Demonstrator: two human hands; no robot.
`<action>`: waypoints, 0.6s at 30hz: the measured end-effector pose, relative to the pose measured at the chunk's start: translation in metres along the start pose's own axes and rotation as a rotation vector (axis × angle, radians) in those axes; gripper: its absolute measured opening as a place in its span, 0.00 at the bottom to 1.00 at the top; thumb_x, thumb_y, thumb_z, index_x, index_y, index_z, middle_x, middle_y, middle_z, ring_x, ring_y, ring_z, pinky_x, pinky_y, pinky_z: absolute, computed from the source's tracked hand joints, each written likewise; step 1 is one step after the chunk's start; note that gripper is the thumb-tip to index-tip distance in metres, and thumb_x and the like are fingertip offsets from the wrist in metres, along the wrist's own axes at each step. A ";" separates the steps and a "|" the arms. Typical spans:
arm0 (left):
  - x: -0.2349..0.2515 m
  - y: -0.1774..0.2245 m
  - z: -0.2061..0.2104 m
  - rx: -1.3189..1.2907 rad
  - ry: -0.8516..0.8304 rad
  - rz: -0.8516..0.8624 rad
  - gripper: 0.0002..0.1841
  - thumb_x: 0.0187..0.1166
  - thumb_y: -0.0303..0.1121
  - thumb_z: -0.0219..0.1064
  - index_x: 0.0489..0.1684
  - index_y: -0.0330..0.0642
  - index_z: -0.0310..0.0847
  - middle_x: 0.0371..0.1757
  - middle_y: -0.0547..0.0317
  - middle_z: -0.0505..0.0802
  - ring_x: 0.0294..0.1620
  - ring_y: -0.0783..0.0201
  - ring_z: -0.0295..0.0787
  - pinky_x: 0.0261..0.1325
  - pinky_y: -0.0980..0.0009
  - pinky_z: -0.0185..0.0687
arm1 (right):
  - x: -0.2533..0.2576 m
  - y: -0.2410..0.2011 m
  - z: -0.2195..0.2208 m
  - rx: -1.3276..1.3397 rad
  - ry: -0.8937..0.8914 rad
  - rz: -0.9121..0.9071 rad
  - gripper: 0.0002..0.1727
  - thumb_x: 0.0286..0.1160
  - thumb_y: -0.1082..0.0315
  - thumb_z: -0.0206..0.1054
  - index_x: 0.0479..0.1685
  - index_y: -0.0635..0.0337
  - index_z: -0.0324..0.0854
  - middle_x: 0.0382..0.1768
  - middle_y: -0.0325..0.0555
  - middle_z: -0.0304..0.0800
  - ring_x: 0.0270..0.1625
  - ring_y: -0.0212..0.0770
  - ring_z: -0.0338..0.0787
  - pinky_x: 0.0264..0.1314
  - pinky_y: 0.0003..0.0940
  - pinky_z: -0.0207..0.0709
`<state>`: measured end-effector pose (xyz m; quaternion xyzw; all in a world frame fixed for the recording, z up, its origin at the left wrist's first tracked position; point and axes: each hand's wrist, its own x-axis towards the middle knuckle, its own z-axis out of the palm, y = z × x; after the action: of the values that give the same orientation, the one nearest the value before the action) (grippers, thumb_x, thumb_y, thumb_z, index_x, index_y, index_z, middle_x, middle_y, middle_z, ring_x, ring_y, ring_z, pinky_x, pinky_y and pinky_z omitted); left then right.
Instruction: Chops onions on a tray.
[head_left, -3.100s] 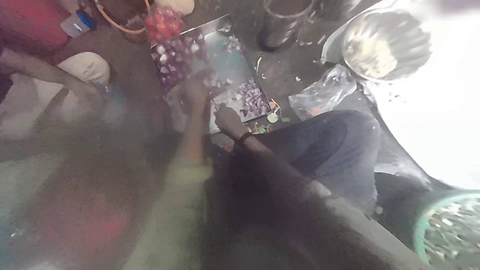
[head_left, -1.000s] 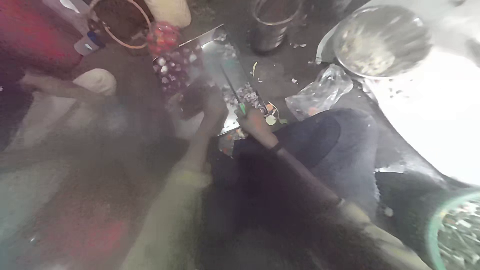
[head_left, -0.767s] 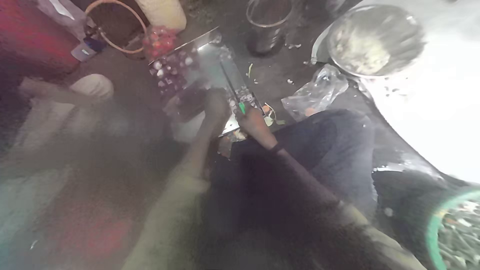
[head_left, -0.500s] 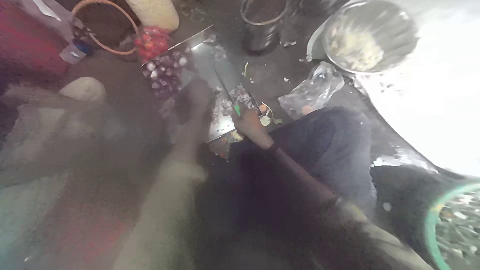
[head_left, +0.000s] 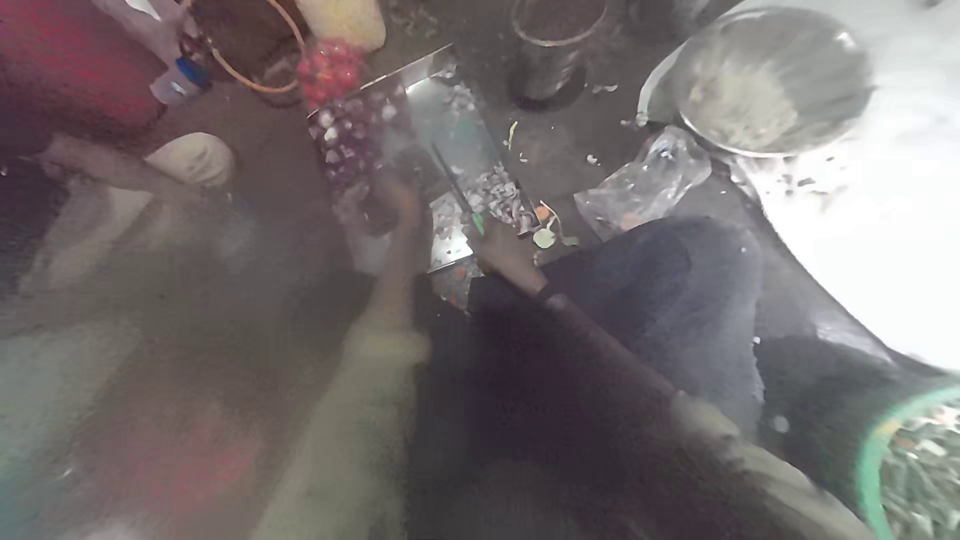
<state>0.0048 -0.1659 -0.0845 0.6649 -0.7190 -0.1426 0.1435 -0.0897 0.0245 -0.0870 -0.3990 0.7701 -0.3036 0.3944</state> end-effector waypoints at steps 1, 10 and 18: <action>-0.005 0.007 -0.005 -0.006 -0.023 -0.040 0.24 0.82 0.35 0.66 0.75 0.36 0.80 0.75 0.38 0.85 0.79 0.43 0.79 0.81 0.45 0.71 | 0.003 0.002 0.004 -0.016 -0.009 0.001 0.24 0.89 0.46 0.59 0.64 0.59 0.77 0.35 0.59 0.88 0.33 0.58 0.91 0.35 0.61 0.85; -0.016 0.022 -0.037 -0.166 -0.102 -0.082 0.15 0.84 0.34 0.69 0.63 0.42 0.90 0.70 0.45 0.91 0.77 0.47 0.82 0.84 0.48 0.66 | 0.008 -0.001 0.012 -0.019 0.007 -0.015 0.24 0.87 0.47 0.60 0.67 0.56 0.78 0.37 0.58 0.90 0.35 0.58 0.92 0.36 0.62 0.85; 0.004 -0.012 0.005 -0.305 0.118 -0.108 0.22 0.79 0.43 0.73 0.64 0.38 0.86 0.62 0.41 0.92 0.67 0.45 0.88 0.75 0.45 0.77 | 0.005 -0.002 0.017 -0.007 -0.010 -0.006 0.23 0.87 0.47 0.61 0.63 0.57 0.79 0.38 0.60 0.89 0.36 0.60 0.92 0.35 0.62 0.85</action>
<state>0.0134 -0.1703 -0.0935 0.6804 -0.6424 -0.2183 0.2769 -0.0762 0.0170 -0.0957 -0.4041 0.7681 -0.2999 0.3959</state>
